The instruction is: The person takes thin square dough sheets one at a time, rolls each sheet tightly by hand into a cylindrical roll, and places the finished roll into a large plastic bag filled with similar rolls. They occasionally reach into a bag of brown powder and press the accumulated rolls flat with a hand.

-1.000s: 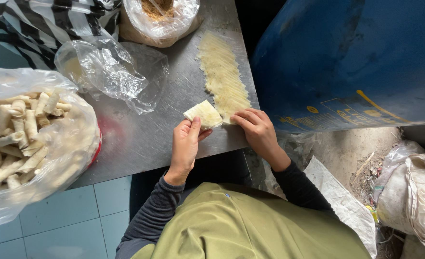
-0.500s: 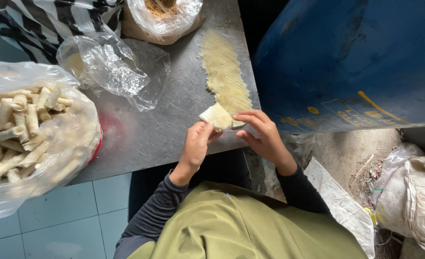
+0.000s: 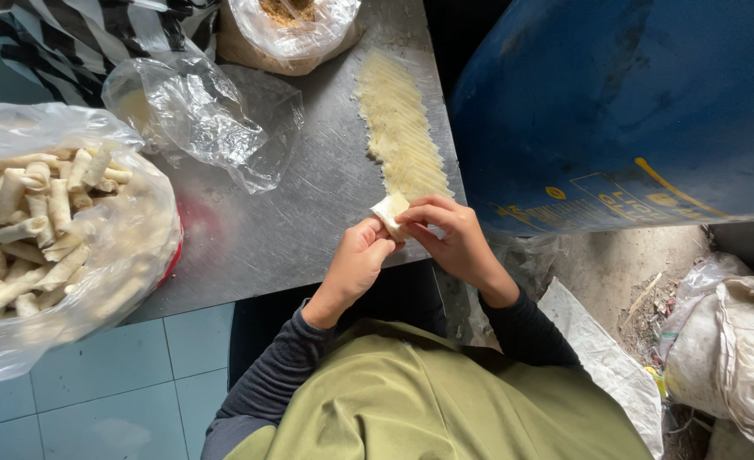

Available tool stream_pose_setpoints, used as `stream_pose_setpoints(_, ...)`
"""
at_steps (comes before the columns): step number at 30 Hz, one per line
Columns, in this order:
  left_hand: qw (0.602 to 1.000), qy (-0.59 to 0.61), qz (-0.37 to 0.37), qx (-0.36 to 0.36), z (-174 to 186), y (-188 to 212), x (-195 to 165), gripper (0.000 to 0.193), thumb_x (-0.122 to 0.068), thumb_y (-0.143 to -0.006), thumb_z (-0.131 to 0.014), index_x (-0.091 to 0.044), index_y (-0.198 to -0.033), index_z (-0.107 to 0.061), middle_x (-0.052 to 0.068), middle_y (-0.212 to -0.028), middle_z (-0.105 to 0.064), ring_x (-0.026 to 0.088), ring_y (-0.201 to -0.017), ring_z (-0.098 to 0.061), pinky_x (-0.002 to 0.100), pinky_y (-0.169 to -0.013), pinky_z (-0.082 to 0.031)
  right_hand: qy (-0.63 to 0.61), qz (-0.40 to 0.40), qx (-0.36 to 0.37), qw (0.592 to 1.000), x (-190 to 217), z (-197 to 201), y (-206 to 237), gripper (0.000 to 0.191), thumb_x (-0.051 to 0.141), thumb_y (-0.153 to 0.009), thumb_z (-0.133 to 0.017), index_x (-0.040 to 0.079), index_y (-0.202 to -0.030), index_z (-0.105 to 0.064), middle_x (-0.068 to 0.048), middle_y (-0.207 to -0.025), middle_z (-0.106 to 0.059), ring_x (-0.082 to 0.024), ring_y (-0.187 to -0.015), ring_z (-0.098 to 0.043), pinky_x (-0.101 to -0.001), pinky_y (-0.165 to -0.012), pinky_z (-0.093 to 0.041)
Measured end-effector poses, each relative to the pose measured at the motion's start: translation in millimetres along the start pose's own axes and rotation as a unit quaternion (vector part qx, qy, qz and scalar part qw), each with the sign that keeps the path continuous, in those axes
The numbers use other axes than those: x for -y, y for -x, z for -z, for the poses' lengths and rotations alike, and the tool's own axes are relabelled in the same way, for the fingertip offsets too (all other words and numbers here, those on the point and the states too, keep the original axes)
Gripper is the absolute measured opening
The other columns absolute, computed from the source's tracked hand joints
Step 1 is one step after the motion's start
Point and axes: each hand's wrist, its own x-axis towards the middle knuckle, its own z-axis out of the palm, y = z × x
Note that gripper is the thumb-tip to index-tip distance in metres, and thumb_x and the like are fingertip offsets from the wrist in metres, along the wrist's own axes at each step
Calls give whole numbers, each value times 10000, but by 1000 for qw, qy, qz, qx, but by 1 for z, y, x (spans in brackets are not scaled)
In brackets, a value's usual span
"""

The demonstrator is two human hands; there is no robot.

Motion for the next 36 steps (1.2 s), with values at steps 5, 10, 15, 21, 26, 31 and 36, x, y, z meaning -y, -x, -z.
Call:
stream_pose_setpoints(5, 984, -158, -35, -80, -10, 1, -15, 276, -121, -1007, -643, 39, -1225, -697, 50, -1056, -761, 87, -953, -677, 265, -836, -558, -248, -165, 10, 955, -16, -1, 5, 136, 24, -1003, -684, -13, -1132, -710, -41, -1004, -725, -73, -901, -665, -227, -789, -542)
stream_pose_setpoints(10, 973, -217, -43, -68, -15, 4, -25, 235, -140, -957, -713, 22, -1127, -716, 24, -962, -777, 57, -887, -696, 249, -784, -575, -230, -163, 3, 960, -33, -4, 14, 122, 23, -988, -676, -28, -1097, -694, -42, -1002, -726, -68, -918, -676, -230, -805, -558)
stream_pose_setpoints(15, 970, -196, 0, -141, -10, -1, -16, 254, -176, -1000, -651, 16, -1134, -750, 42, -937, -780, 66, -809, -697, 261, -724, -591, -403, -187, -52, 894, -56, 4, 12, 96, 38, -1077, -641, -11, -1157, -657, -70, -1014, -717, -100, -906, -670, -256, -803, -551)
stream_pose_setpoints(21, 988, 52, -21, -146, 8, -6, -15, 267, -201, -1058, -569, -16, -1208, -689, 46, -1058, -749, 114, -923, -701, 300, -857, -574, -317, -151, -204, 914, -61, 21, 1, 175, 15, -1006, -612, 34, -1162, -691, -80, -1100, -746, -147, -964, -715, -299, -862, -594)
stream_pose_setpoints(26, 981, 62, -52, -174, 8, -4, -24, 296, -225, -1078, -521, -14, -1219, -672, 57, -1106, -738, 129, -983, -701, 337, -943, -583, 326, 108, -83, 936, -41, 5, 9, 241, -45, -900, -675, 59, -1110, -731, -71, -1134, -720, -265, -1093, -696, -383, -968, -562)
stream_pose_setpoints(31, 982, 48, -57, -173, 4, 0, -29, 303, -223, -1083, -511, -4, -1217, -673, 65, -1112, -735, 134, -992, -707, 344, -960, -586, 370, 161, -50, 914, -31, -1, 17, 327, -8, -825, -715, 30, -1150, -727, -79, -1116, -710, -263, -1092, -670, -411, -939, -536)
stream_pose_setpoints(36, 983, 47, -57, -169, 0, -1, -29, 296, -208, -1088, -516, 5, -1222, -672, 74, -1114, -735, 139, -991, -705, 347, -961, -586, 355, 172, -36, 918, -28, 0, 23, 335, 9, -818, -718, 27, -1152, -724, -86, -1121, -704, -263, -1089, -666, -408, -943, -538)
